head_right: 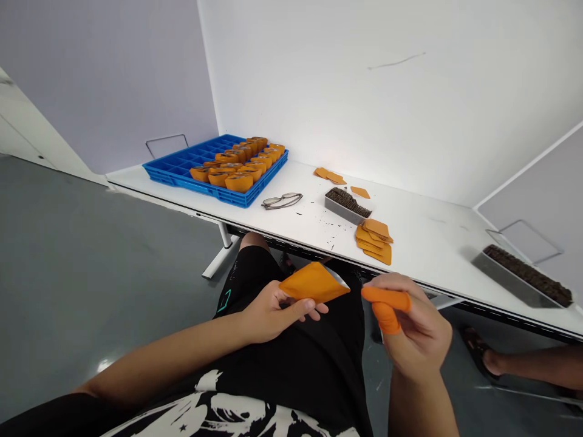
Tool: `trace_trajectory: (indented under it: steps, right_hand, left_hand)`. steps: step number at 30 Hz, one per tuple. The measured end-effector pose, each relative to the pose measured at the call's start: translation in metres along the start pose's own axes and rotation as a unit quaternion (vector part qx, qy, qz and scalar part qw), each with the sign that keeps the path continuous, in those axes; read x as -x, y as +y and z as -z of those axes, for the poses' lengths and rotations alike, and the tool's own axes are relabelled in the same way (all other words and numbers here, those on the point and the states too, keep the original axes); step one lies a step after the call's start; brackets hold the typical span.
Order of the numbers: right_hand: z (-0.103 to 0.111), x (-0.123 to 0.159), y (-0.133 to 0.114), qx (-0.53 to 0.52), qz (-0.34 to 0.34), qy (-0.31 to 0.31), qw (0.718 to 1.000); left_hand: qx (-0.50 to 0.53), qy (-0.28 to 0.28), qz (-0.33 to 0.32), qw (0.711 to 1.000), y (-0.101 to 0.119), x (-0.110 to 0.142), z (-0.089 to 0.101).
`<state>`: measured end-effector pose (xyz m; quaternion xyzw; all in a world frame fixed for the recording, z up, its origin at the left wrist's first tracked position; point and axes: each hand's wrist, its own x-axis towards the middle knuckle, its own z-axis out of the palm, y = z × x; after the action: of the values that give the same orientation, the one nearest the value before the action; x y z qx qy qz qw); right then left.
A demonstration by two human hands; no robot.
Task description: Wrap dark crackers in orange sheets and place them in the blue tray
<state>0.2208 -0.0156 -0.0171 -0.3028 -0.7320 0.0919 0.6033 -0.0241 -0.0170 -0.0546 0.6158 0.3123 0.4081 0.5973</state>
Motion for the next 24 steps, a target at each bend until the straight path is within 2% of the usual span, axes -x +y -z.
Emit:
trace_trajectory:
  steps: [5, 8, 12, 19, 22, 24]
  right_hand:
    - [0.011, 0.013, -0.002, -0.004, 0.017, 0.033, 0.999]
    - [0.018, 0.02, 0.001, -0.001, -0.005, 0.059, 0.998]
    - [0.021, 0.024, 0.002, 0.032, -0.036, 0.055, 0.997]
    - [0.004, 0.026, 0.004, 0.027, -0.081, -0.037, 0.996]
    - [-0.008, 0.03, 0.006, -0.003, -0.09, -0.039, 0.995]
    - [-0.016, 0.031, 0.007, -0.023, -0.078, -0.012, 0.997]
  left_hand:
    - [-0.003, -0.016, 0.0, 1.0, -0.002, -0.001, 0.001]
    - [-0.006, -0.022, 0.004, 1.0, -0.003, 0.0, 0.001]
    - [0.0, -0.027, 0.007, 1.0, -0.005, 0.0, 0.0]
    - [0.01, -0.036, 0.003, 0.999, -0.007, -0.001, 0.001]
    - [0.015, -0.037, 0.004, 0.999, -0.007, -0.001, 0.003]
    - [0.023, -0.039, 0.004, 0.999, -0.008, -0.001, 0.003]
